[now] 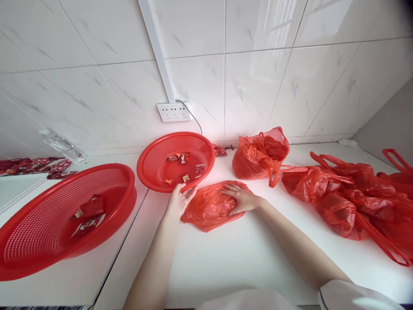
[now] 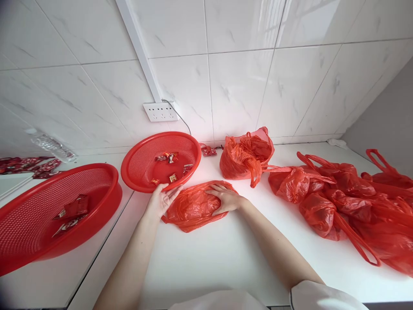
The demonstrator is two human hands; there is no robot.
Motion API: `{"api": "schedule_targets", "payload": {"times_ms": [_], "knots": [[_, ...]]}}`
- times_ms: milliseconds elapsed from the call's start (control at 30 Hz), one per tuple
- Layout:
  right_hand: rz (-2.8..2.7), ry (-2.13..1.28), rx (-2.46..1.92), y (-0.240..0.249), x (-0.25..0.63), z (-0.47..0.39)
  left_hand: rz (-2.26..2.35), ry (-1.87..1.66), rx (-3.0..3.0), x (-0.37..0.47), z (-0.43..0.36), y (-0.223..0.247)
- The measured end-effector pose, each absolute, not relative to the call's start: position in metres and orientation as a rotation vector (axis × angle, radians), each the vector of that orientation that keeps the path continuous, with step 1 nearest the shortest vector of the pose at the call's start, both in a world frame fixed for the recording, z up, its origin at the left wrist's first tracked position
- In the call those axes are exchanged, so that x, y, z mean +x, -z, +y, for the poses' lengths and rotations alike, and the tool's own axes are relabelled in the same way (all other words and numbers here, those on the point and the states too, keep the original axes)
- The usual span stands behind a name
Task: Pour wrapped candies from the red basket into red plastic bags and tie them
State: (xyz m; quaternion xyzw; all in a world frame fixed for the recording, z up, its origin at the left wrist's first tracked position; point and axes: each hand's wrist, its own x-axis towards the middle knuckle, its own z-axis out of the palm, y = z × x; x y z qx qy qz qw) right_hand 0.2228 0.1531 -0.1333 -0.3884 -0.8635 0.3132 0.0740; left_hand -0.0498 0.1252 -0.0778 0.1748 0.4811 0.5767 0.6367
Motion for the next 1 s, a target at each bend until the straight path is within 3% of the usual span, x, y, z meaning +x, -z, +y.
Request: {"api": "schedule_targets", "payload": {"times_ms": [200,367,567,1000], "knots": [[-2.137,-0.934,-0.956,0.128,0.225,0.150,1.086,-1.463,0.510,-0.034,0.110,0.107],[-1.942,-0.713,-1.095,0.109,0.217,0.140,1.071,-1.464,0.553,-0.034,0.113,0.122],[-2.123,-0.398,-1.052,0.085,0.173,0.147,0.990,-1.362,0.610,-0.024,0.107,0.127],[-2.292,-0.126,-1.279,0.117,0.127,0.125,0.983,-1.412,0.592,-0.030,0.108,0.132]]}}
